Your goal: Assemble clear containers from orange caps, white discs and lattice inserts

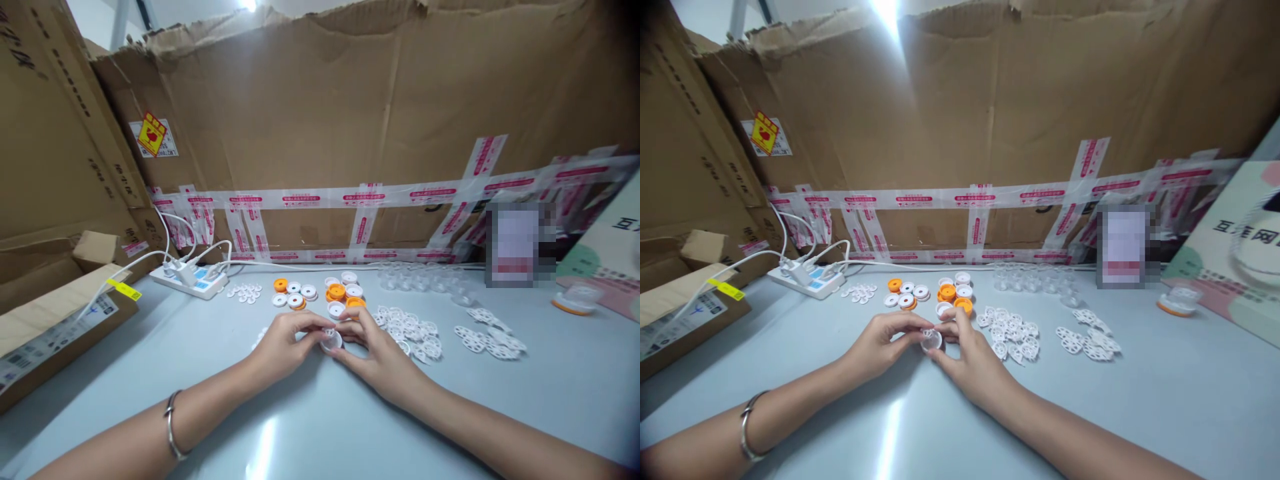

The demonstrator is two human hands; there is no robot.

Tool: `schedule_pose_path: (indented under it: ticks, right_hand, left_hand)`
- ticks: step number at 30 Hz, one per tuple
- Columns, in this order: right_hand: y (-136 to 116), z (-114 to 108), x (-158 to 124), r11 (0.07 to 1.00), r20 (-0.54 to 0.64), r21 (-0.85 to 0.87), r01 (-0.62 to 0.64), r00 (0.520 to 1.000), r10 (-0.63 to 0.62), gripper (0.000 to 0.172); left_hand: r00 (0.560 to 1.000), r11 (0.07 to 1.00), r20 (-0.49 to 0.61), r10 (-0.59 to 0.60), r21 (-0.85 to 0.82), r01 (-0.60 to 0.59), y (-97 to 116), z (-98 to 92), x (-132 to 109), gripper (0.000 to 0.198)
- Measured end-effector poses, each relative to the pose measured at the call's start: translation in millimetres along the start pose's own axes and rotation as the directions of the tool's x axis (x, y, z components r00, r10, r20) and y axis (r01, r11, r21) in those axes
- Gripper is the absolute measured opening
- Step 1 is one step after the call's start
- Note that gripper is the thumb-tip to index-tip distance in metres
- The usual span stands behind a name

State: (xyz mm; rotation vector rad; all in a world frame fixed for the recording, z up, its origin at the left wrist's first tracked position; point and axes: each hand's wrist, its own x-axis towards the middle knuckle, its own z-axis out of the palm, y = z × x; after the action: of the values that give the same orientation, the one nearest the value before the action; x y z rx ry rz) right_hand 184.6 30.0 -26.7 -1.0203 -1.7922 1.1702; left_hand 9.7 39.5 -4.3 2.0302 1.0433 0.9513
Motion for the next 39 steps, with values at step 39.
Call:
schedule_pose_path:
  ticks: [39]
  right_hand:
    - [-1.8,0.6,0.8,0.997,-0.015,0.078,-0.007,1.000,0.008,0.027]
  left_hand:
    - [0.990,0.989,-0.006,0.142,0.032,-0.142,-2.0,-0.4,-3.3,0.015]
